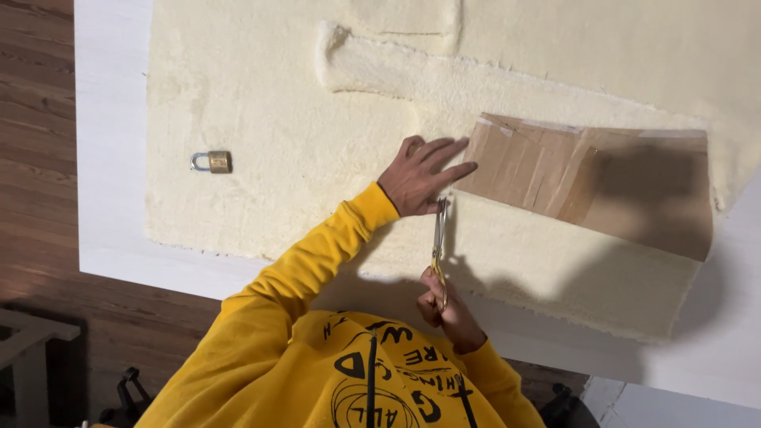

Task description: Cutting a piece of sheepskin material using a cardboard template and scissors on a workbench.

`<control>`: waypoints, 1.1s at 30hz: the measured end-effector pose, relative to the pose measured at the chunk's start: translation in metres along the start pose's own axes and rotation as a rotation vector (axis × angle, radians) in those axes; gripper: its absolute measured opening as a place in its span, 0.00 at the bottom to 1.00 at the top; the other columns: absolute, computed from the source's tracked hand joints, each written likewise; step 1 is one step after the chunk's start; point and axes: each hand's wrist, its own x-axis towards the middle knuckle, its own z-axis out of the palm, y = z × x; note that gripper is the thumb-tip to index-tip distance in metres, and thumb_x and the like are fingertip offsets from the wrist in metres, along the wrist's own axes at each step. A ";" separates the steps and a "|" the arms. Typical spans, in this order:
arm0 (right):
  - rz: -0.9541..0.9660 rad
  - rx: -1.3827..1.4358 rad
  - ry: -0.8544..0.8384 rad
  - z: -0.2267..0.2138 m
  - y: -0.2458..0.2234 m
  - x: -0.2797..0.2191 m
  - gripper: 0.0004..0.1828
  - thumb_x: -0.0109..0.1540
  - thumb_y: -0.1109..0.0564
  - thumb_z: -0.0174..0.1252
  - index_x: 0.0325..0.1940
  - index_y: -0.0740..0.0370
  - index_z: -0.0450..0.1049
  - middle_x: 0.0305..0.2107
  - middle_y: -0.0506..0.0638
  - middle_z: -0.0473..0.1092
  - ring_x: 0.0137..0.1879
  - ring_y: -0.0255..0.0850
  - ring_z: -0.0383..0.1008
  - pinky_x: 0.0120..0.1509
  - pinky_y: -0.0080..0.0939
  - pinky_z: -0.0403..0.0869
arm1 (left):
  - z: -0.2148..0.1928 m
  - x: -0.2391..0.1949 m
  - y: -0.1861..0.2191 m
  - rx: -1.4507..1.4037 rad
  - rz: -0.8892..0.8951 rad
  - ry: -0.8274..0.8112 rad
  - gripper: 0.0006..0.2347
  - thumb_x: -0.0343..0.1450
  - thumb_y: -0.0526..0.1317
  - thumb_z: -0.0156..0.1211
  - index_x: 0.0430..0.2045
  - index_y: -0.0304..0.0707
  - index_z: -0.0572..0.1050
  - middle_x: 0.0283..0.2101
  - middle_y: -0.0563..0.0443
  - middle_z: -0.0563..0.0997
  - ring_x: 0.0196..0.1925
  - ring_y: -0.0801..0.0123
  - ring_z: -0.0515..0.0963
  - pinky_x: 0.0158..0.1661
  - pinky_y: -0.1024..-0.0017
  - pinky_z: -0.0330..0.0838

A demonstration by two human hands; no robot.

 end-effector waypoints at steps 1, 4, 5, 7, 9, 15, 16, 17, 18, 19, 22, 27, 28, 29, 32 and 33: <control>-0.003 -0.002 0.000 0.000 0.003 -0.002 0.20 0.70 0.35 0.42 0.40 0.52 0.56 0.11 0.37 0.50 0.13 0.30 0.47 0.16 0.34 0.49 | -0.005 0.006 0.003 0.002 0.002 0.003 0.43 0.59 0.55 0.76 0.70 0.58 0.59 0.76 0.45 0.57 0.72 0.55 0.65 0.59 0.46 0.64; -0.071 -0.028 0.006 -0.004 0.011 -0.007 0.23 0.69 0.34 0.44 0.42 0.55 0.60 0.10 0.39 0.51 0.13 0.30 0.48 0.15 0.34 0.48 | -0.016 0.025 0.005 -0.001 -0.067 -0.180 0.53 0.51 0.61 0.77 0.73 0.62 0.52 0.77 0.38 0.49 0.77 0.50 0.56 0.61 0.42 0.60; -0.093 -0.028 -0.004 -0.006 0.014 -0.009 0.24 0.69 0.32 0.42 0.42 0.54 0.59 0.10 0.38 0.51 0.14 0.29 0.47 0.16 0.33 0.49 | -0.018 0.030 0.003 -0.038 -0.031 -0.114 0.55 0.49 0.66 0.77 0.72 0.61 0.50 0.77 0.37 0.48 0.77 0.48 0.51 0.64 0.36 0.52; -0.114 -0.026 -0.014 -0.010 0.016 -0.010 0.25 0.68 0.30 0.41 0.42 0.53 0.58 0.10 0.38 0.51 0.14 0.28 0.47 0.16 0.32 0.49 | -0.020 0.039 -0.002 -0.076 0.004 -0.051 0.58 0.48 0.71 0.76 0.72 0.59 0.48 0.76 0.36 0.47 0.78 0.46 0.47 0.67 0.30 0.43; -0.205 0.004 -0.040 -0.013 0.014 -0.008 0.26 0.70 0.29 0.38 0.39 0.53 0.54 0.12 0.40 0.53 0.15 0.30 0.48 0.17 0.32 0.49 | -0.023 0.050 -0.008 -0.009 0.008 -0.103 0.59 0.48 0.72 0.74 0.73 0.56 0.47 0.77 0.39 0.50 0.79 0.48 0.44 0.70 0.26 0.27; -0.171 0.095 0.010 -0.007 -0.007 -0.009 0.25 0.70 0.31 0.34 0.40 0.53 0.54 0.11 0.39 0.49 0.15 0.31 0.44 0.19 0.33 0.47 | -0.010 0.051 -0.018 0.014 0.028 -0.077 0.59 0.49 0.72 0.73 0.74 0.53 0.48 0.74 0.41 0.59 0.80 0.47 0.46 0.71 0.27 0.24; -0.171 0.098 0.010 -0.007 -0.009 -0.008 0.25 0.70 0.31 0.34 0.40 0.53 0.54 0.11 0.39 0.49 0.15 0.31 0.44 0.19 0.33 0.47 | -0.013 0.053 -0.017 0.014 0.029 -0.081 0.59 0.49 0.72 0.73 0.74 0.53 0.48 0.74 0.41 0.59 0.80 0.47 0.46 0.71 0.27 0.24; -0.189 0.100 -0.018 -0.007 -0.011 -0.008 0.24 0.70 0.31 0.34 0.40 0.53 0.54 0.11 0.39 0.49 0.15 0.30 0.44 0.19 0.33 0.47 | -0.017 0.053 -0.015 0.014 0.019 -0.107 0.59 0.49 0.72 0.73 0.74 0.53 0.48 0.74 0.41 0.60 0.79 0.47 0.46 0.70 0.27 0.24; -0.207 0.103 -0.047 -0.006 -0.014 -0.007 0.24 0.71 0.32 0.34 0.40 0.53 0.54 0.11 0.40 0.50 0.16 0.30 0.44 0.20 0.33 0.47 | -0.021 0.053 -0.014 0.014 0.009 -0.134 0.59 0.49 0.73 0.73 0.74 0.54 0.48 0.73 0.42 0.60 0.79 0.47 0.46 0.70 0.27 0.23; -0.209 0.102 -0.047 -0.007 -0.015 -0.006 0.24 0.71 0.32 0.34 0.40 0.53 0.54 0.11 0.40 0.50 0.16 0.30 0.44 0.20 0.33 0.47 | -0.018 0.052 -0.014 0.016 0.010 -0.132 0.59 0.49 0.73 0.73 0.74 0.54 0.48 0.73 0.42 0.60 0.79 0.47 0.46 0.70 0.27 0.23; -0.221 0.086 -0.059 -0.011 -0.018 0.000 0.24 0.71 0.32 0.33 0.41 0.52 0.55 0.11 0.40 0.50 0.16 0.30 0.44 0.20 0.32 0.46 | -0.010 0.048 -0.016 0.004 0.029 -0.078 0.58 0.51 0.74 0.71 0.74 0.54 0.48 0.73 0.41 0.60 0.79 0.47 0.45 0.70 0.27 0.24; -0.305 0.001 -0.108 -0.017 -0.021 0.011 0.24 0.73 0.32 0.31 0.40 0.52 0.54 0.11 0.39 0.49 0.17 0.30 0.46 0.21 0.31 0.46 | -0.017 0.042 -0.014 0.000 0.030 -0.021 0.59 0.49 0.77 0.66 0.74 0.53 0.47 0.76 0.38 0.56 0.79 0.47 0.45 0.70 0.31 0.25; -0.303 0.001 -0.108 -0.017 -0.023 0.013 0.24 0.73 0.32 0.31 0.40 0.52 0.54 0.11 0.39 0.49 0.17 0.30 0.46 0.21 0.31 0.46 | -0.017 0.036 -0.012 -0.001 0.029 -0.021 0.59 0.49 0.77 0.66 0.74 0.53 0.47 0.76 0.38 0.56 0.79 0.47 0.45 0.70 0.31 0.25; -0.248 0.062 -0.118 -0.017 -0.027 0.015 0.24 0.72 0.32 0.31 0.39 0.52 0.53 0.12 0.40 0.50 0.17 0.30 0.45 0.20 0.32 0.46 | -0.018 0.031 -0.012 -0.025 0.045 -0.019 0.56 0.53 0.75 0.66 0.73 0.48 0.50 0.76 0.38 0.56 0.78 0.48 0.47 0.71 0.33 0.28; -0.156 0.089 -0.109 -0.010 -0.049 0.015 0.24 0.70 0.30 0.29 0.40 0.51 0.53 0.12 0.40 0.49 0.17 0.30 0.44 0.20 0.31 0.47 | -0.005 0.007 -0.012 -0.011 0.087 -0.008 0.43 0.62 0.66 0.67 0.69 0.43 0.60 0.74 0.42 0.62 0.78 0.52 0.55 0.74 0.42 0.38; -0.118 0.054 -0.092 -0.006 -0.058 0.014 0.26 0.69 0.29 0.27 0.40 0.50 0.53 0.12 0.39 0.49 0.17 0.30 0.43 0.21 0.30 0.47 | 0.002 -0.004 -0.011 0.029 0.110 0.000 0.34 0.68 0.59 0.68 0.66 0.41 0.67 0.72 0.45 0.66 0.78 0.56 0.60 0.78 0.48 0.46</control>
